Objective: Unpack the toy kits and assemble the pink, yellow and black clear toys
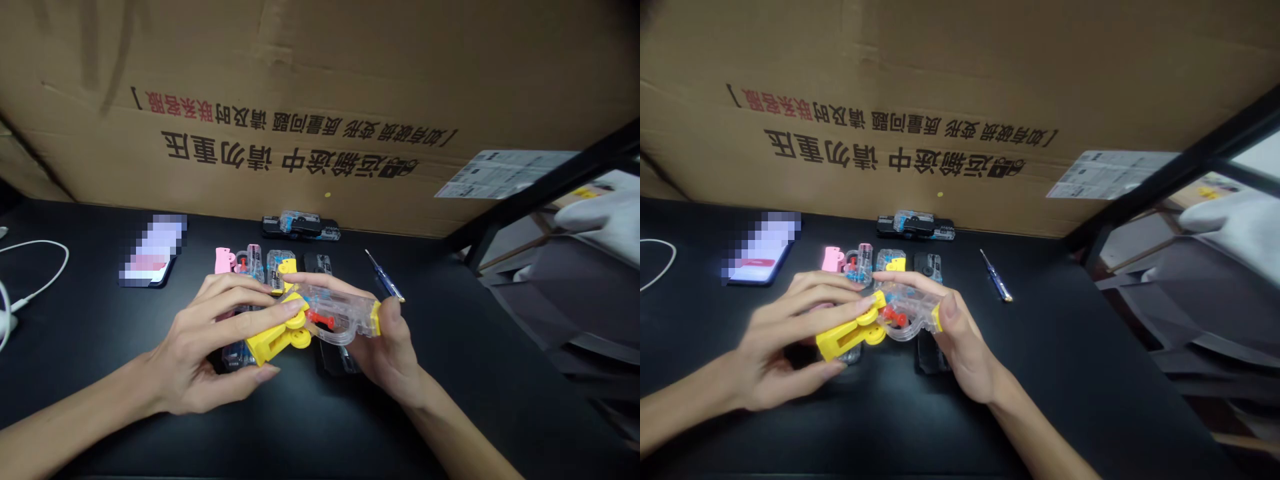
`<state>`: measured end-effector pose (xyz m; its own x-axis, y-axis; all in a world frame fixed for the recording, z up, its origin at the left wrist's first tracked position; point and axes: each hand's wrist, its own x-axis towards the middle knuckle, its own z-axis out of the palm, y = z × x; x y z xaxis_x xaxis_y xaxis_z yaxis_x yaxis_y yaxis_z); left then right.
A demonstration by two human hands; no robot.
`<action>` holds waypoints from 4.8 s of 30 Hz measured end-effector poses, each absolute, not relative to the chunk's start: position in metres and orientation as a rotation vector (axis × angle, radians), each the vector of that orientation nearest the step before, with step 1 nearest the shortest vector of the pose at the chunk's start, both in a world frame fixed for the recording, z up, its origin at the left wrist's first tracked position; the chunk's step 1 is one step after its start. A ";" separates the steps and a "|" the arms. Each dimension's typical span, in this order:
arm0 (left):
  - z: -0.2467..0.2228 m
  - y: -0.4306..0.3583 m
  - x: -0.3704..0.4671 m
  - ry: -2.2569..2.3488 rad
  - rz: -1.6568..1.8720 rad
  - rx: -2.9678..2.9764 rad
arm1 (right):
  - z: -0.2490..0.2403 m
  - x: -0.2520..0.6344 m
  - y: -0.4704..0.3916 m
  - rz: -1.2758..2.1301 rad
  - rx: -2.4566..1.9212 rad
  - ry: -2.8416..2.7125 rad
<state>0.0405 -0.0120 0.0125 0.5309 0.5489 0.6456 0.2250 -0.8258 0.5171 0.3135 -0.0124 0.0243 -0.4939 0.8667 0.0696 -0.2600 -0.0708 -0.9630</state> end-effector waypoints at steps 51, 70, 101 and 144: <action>0.015 -0.028 0.062 0.811 1.326 1.530 | 0.014 0.289 -0.021 0.273 -0.772 -1.867; 0.013 -0.034 0.061 0.945 1.290 1.656 | 0.018 0.295 -0.020 0.373 -0.763 -1.867; 0.026 -0.026 0.063 1.178 1.337 1.326 | 0.017 0.293 -0.018 0.675 -0.820 -1.662; 0.014 -0.019 0.055 1.293 1.403 1.492 | 0.017 0.313 -0.006 0.660 -1.252 -2.474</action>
